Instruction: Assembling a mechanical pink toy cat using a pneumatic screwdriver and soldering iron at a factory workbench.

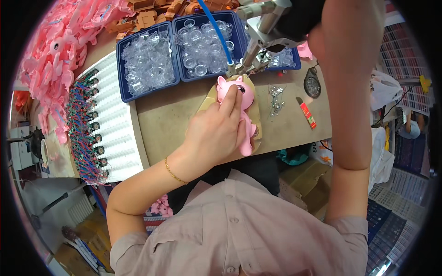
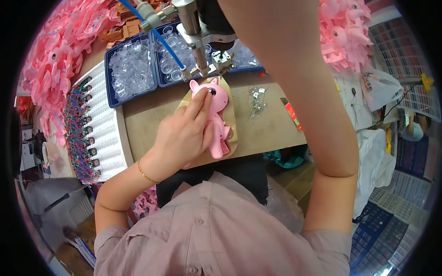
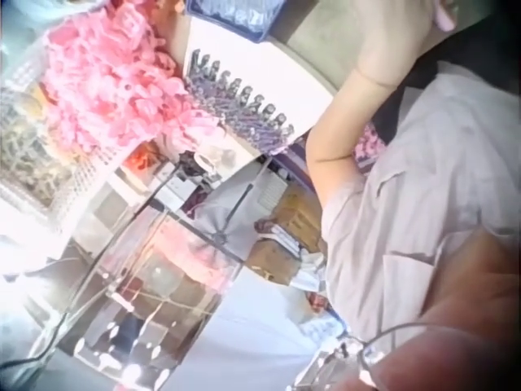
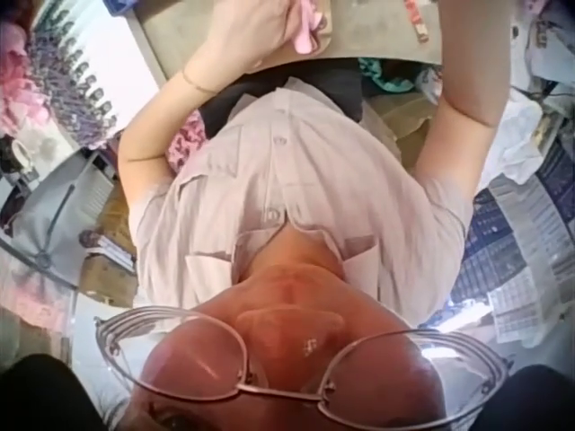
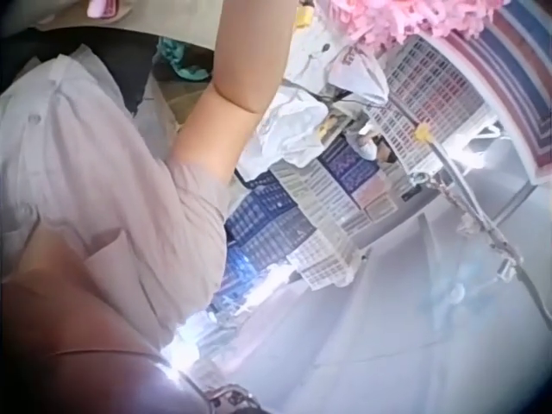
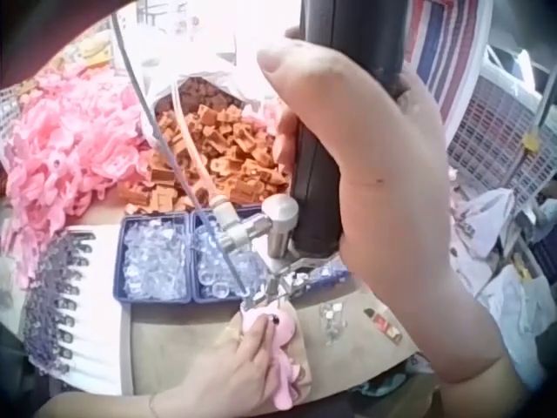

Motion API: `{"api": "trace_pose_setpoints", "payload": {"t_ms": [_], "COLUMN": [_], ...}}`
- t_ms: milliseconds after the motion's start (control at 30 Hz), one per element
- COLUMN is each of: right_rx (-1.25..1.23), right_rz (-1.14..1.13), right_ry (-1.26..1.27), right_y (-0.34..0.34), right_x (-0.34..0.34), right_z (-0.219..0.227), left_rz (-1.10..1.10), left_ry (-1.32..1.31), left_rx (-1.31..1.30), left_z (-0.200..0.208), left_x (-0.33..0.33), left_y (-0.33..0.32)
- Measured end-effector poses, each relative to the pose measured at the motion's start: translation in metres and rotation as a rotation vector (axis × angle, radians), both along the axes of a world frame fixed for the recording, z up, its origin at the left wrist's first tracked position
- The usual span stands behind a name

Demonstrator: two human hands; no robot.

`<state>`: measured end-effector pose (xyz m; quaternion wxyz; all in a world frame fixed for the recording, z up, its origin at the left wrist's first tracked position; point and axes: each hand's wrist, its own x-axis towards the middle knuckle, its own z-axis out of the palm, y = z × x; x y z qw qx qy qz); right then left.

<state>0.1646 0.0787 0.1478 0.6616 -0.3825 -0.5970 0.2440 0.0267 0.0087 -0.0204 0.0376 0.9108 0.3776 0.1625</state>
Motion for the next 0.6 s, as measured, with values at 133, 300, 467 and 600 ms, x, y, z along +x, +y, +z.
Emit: {"api": "trace_pose_setpoints", "payload": {"t_ms": [133, 300, 467, 600], "right_rx": [-0.030, -0.049, -0.064, -0.050], "right_rz": [0.003, 0.013, 0.031, 0.047], "right_ry": [0.018, 0.031, 0.039, 0.034], "right_y": [0.002, 0.006, 0.007, 0.004], "right_x": [0.004, 0.006, 0.004, 0.001], "right_z": [-0.012, -0.021, -0.026, -0.016], "left_rz": [-0.019, -0.004, 0.002, 0.014], "left_ry": [-0.049, -0.071, -0.077, -0.114], "left_rx": [0.043, 0.039, 0.018, 0.003], "left_z": [0.004, 0.003, 0.003, 0.002], "left_x": [0.003, 0.004, 0.002, 0.001], "left_y": [0.002, 0.003, 0.002, 0.001]}}
